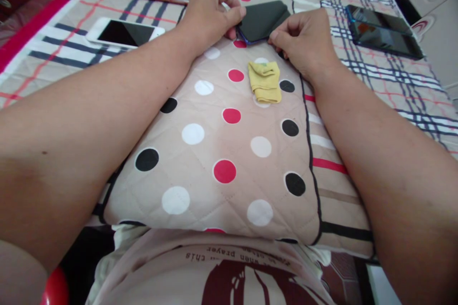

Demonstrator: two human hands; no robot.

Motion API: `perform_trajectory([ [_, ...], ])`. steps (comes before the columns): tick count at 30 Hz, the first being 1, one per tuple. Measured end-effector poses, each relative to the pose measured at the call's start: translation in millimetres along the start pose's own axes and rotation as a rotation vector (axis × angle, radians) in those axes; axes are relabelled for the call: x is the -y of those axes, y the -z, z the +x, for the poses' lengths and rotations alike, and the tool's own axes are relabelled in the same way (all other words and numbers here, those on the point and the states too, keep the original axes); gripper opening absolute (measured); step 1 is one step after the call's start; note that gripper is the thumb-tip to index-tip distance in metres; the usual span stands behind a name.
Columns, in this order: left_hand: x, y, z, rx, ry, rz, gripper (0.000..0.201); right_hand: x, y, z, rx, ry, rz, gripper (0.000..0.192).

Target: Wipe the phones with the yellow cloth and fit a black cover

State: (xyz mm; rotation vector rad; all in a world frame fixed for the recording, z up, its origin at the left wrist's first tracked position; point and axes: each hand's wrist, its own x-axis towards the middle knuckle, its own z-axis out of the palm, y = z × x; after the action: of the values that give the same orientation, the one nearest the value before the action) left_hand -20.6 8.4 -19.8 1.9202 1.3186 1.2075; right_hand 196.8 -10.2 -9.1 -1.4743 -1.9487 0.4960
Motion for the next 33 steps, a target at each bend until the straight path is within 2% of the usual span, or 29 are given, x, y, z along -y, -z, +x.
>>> perform_trajectory([
  [15, -1, 0.5, -1, -0.002, 0.007, 0.007, 0.012, -2, -1, 1, -0.001, 0.001, 0.012, 0.011],
  [26, 8, -5.2, 4, -0.068, -0.08, -0.054, 0.013, 1, -2, 0, -0.024, -0.001, 0.026, 0.013],
  [33, 2, -5.1, 1, -0.063, -0.032, -0.027, 0.014, 2, -1, 0, -0.025, 0.003, 0.038, 0.015],
])
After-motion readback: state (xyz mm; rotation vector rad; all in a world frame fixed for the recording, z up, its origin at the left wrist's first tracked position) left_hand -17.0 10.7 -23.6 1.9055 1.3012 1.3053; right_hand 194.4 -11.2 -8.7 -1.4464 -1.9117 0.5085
